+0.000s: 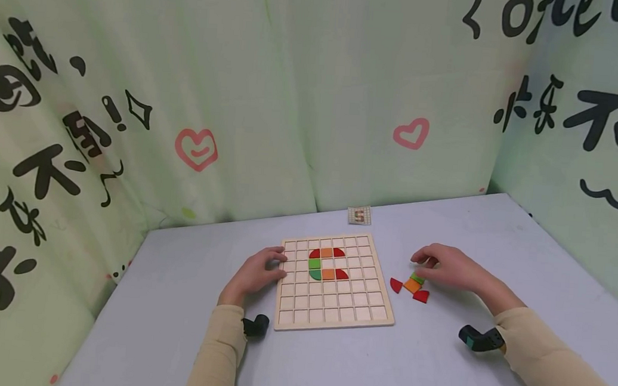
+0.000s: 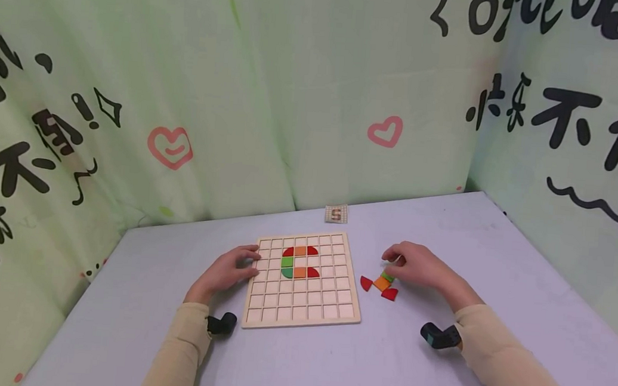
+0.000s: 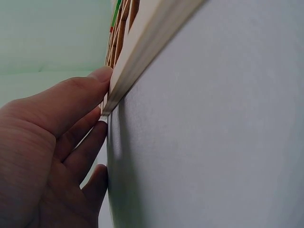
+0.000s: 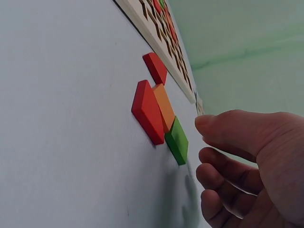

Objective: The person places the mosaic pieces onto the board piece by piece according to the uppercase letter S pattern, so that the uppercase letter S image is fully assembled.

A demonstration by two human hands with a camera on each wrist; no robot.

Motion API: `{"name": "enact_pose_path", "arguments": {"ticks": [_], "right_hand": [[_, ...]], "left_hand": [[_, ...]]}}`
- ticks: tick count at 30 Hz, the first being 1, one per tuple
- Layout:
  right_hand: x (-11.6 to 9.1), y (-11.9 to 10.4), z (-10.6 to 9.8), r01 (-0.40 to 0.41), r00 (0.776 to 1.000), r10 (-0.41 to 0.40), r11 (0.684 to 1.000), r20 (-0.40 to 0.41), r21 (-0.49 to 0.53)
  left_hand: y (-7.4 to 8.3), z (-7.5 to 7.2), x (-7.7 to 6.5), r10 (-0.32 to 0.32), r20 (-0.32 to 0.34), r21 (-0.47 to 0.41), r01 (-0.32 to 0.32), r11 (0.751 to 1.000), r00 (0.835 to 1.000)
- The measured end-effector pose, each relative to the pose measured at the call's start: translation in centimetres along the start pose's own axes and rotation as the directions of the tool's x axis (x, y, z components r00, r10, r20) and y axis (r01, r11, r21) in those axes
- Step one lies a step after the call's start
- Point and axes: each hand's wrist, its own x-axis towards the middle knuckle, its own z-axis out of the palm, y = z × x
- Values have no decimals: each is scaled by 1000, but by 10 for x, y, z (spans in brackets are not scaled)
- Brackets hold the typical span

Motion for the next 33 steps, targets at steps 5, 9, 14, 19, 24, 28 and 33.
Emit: {"name": "enact_pose_path", "arguments": {"ticks": [5, 9, 14, 19, 24, 28, 33], "right_hand": [[-7, 9, -3, 4, 1000, -3, 1000, 26, -20], [-11, 11, -3, 28, 999, -28, 1000, 38, -5], [-12, 11, -1, 60, 997, -60, 998, 37, -6], [-13, 12, -1, 112, 990, -111, 994, 89, -11], [-14, 14, -1, 116, 990, -115, 993, 83, -4], [-13, 14, -1, 104, 993, -104, 995, 61, 0], [-13, 15, 0, 116, 991, -115, 993, 73, -9]], "left_hand": [[0, 0, 0, -10, -5, -1, 10, 1000, 1000], [-1, 0, -1, -15, -12, -4, 15, 1000, 1000], [-3, 2, -1, -16, -10, -8, 16, 1000, 1000], [-4, 2, -1, -15, -6, -7, 15, 1000, 1000], [-2, 1, -1, -13, -9, -9, 13, 1000, 1000], [-2, 1, 0, -21, -4, -7, 20, 1000, 1000], [-1, 1, 0, -25, -1, -6, 25, 1000, 1000]]}}
